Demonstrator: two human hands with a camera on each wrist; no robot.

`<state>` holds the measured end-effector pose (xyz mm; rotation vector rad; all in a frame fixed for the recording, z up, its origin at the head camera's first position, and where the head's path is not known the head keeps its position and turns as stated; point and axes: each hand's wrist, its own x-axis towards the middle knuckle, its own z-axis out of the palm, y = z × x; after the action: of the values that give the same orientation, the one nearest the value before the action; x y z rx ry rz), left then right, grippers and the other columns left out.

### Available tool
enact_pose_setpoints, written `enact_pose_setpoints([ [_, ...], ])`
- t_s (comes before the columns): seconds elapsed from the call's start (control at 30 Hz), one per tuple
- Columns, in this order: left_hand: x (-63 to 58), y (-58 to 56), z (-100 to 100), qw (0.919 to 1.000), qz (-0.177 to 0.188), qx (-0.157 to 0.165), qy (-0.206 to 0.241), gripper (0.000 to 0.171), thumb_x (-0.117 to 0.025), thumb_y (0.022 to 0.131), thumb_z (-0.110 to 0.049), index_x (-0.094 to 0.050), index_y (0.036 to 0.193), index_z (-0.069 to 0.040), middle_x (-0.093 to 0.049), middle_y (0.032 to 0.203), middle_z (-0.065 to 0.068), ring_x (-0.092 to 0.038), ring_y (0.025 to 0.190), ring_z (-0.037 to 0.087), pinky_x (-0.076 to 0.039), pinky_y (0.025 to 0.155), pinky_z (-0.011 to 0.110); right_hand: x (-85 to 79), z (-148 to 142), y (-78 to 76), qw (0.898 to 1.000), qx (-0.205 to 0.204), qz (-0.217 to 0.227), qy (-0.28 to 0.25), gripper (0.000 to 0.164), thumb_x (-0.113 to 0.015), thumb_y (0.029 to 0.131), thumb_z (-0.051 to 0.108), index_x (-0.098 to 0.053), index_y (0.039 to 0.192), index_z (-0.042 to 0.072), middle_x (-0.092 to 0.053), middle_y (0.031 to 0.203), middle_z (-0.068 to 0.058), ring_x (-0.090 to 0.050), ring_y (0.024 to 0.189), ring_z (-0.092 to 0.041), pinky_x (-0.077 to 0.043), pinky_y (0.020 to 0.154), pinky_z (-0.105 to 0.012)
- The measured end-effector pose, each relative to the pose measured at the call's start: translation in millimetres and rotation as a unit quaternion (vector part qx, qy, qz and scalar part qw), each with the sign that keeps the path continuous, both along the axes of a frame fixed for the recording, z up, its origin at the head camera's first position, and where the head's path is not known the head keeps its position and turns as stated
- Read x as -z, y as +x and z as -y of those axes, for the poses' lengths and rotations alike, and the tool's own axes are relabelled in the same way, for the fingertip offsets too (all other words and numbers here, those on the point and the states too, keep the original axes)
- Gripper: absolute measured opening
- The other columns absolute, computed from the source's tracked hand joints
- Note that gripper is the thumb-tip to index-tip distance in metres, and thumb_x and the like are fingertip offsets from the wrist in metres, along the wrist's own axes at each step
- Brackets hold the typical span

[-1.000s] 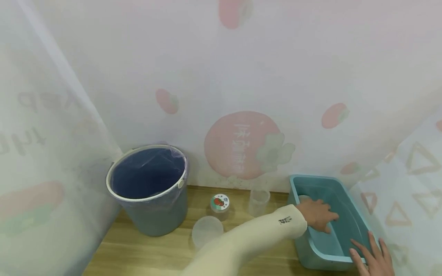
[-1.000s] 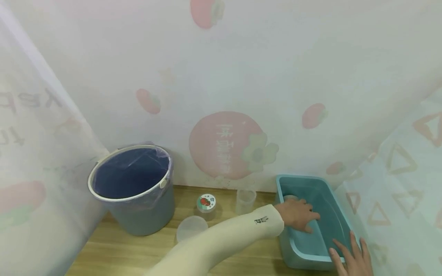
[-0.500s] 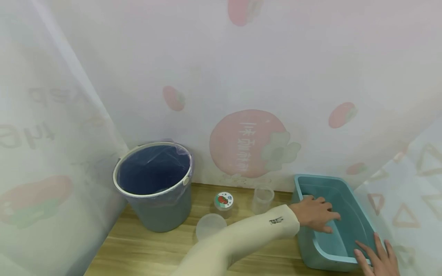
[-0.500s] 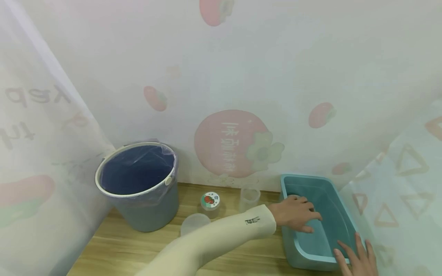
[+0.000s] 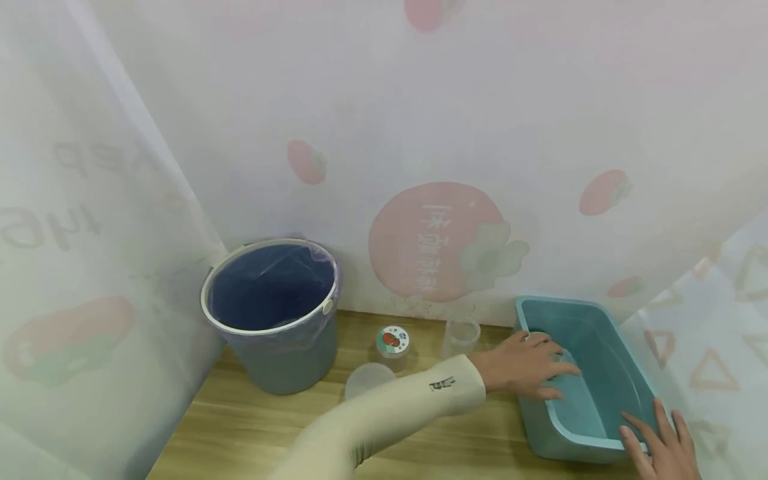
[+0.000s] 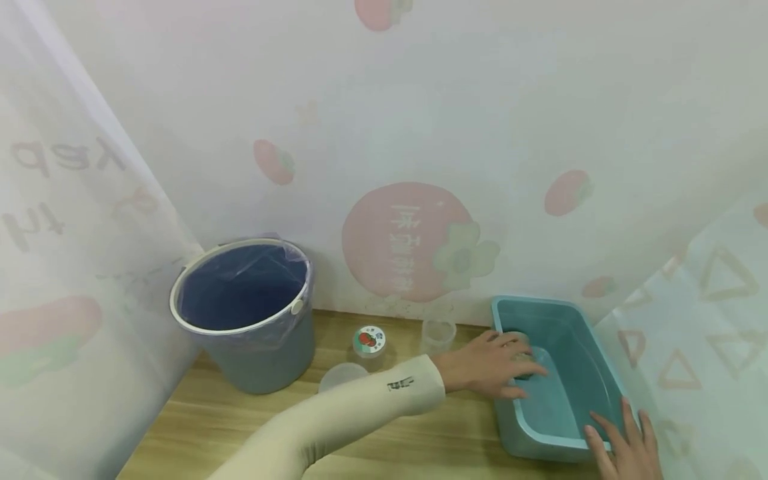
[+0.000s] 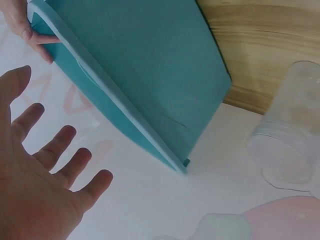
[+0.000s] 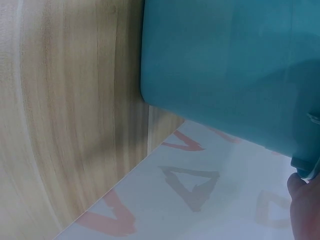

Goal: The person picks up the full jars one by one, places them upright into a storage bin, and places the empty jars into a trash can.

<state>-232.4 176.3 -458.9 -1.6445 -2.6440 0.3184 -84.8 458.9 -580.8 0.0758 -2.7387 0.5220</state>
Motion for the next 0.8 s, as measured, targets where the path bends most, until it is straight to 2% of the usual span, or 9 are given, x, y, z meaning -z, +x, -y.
enact_pose_setpoints([
  [0.1,-1.2,-2.6,17,0.9998,0.006,-0.006,0.016,0.06,-0.034,0.096,-0.071,-0.016,0.152,-0.058,-0.02,0.161,-0.019,-0.018,0.151,0.011,-0.031,0.116,0.039,-2.7,0,-3.6,1.0,-0.008,0.004,0.002,0.037,-0.047,0.107,0.024,-0.064,0.118,-0.008,-0.016,0.15,-0.047,0.003,0.15,-0.05,0.013,0.121,-0.056],
  [0.3,-0.4,-3.6,50,0.9992,-0.01,-0.01,0.037,0.062,-0.037,0.098,-0.068,-0.013,0.154,-0.055,-0.022,0.161,-0.014,-0.025,0.147,0.014,-0.031,0.116,0.04,-3.7,-2,-4.5,1.0,-0.011,0.004,0.001,0.036,-0.048,0.107,0.023,-0.064,0.119,-0.007,-0.016,0.15,-0.047,0.004,0.15,-0.05,0.013,0.121,-0.055],
  [0.47,2.0,-2.9,77,0.9986,-0.011,-0.021,0.047,0.063,-0.036,0.099,-0.067,-0.015,0.156,-0.051,-0.026,0.162,-0.008,-0.024,0.148,0.017,-0.032,0.117,0.044,0.9,-3,-1.6,1.0,-0.013,-0.018,0.007,0.033,-0.05,0.106,0.022,-0.065,0.116,-0.006,-0.022,0.148,-0.048,0.003,0.152,-0.044,0.013,0.122,-0.053],
  [0.57,4.6,-3.5,92,0.9979,-0.013,-0.031,0.054,0.062,-0.038,0.099,-0.067,-0.02,0.155,-0.05,-0.026,0.162,-0.008,-0.024,0.149,0.017,-0.032,0.117,0.046,5.5,-6,-0.3,0.998,-0.033,-0.053,0.018,0.029,-0.052,0.104,0.019,-0.066,0.113,-0.004,-0.029,0.143,-0.049,0.001,0.154,-0.038,0.01,0.123,-0.052],
  [0.6,5.3,-3.7,97,0.9978,-0.018,-0.033,0.054,0.062,-0.038,0.099,-0.067,-0.021,0.155,-0.05,-0.026,0.162,-0.009,-0.025,0.149,0.018,-0.032,0.117,0.046,7.4,-8,-0.4,0.995,-0.051,-0.076,0.031,0.029,-0.051,0.105,0.02,-0.067,0.114,-0.002,-0.037,0.14,-0.047,-0.001,0.154,-0.036,0.008,0.123,-0.053],
  [0.67,5.8,-3.4,106,0.9974,-0.029,-0.034,0.056,0.06,-0.038,0.098,-0.067,-0.024,0.155,-0.05,-0.029,0.161,-0.008,-0.027,0.148,0.019,-0.033,0.116,0.047,9.5,-12,-0.9,0.983,-0.101,-0.132,0.072,0.035,-0.047,0.107,0.027,-0.066,0.12,0.0,-0.041,0.149,-0.033,-0.009,0.153,-0.04,0.001,0.123,-0.058],
  [0.7,5.9,-3.0,111,0.9972,-0.033,-0.035,0.056,0.06,-0.037,0.099,-0.068,-0.025,0.154,-0.05,-0.03,0.16,-0.008,-0.028,0.148,0.019,-0.033,0.116,0.047,10.9,-14,-1.6,0.976,-0.119,-0.159,0.086,0.037,-0.045,0.107,0.03,-0.066,0.126,0.005,-0.043,0.153,-0.023,-0.012,0.153,-0.039,-0.001,0.122,-0.058],
  [0.77,6.5,-1.7,121,0.997,-0.04,-0.035,0.055,0.058,-0.034,0.099,-0.068,-0.026,0.154,-0.05,-0.031,0.16,-0.007,-0.029,0.148,0.02,-0.033,0.116,0.047,13.3,-18,-3.5,0.954,-0.162,-0.217,0.13,0.044,-0.04,0.108,0.038,-0.062,0.132,0.009,-0.057,0.143,-0.013,-0.022,0.149,-0.046,-0.009,0.119,-0.065],
  [0.8,6.9,-0.7,126,0.997,-0.04,-0.034,0.057,0.058,-0.033,0.099,-0.068,-0.026,0.154,-0.049,-0.031,0.16,-0.007,-0.028,0.148,0.02,-0.033,0.116,0.048,13.5,-19,-4.0,0.946,-0.174,-0.231,0.145,0.049,-0.036,0.109,0.043,-0.06,0.136,0.01,-0.06,0.141,-0.008,-0.025,0.146,-0.049,-0.012,0.118,-0.067],
])
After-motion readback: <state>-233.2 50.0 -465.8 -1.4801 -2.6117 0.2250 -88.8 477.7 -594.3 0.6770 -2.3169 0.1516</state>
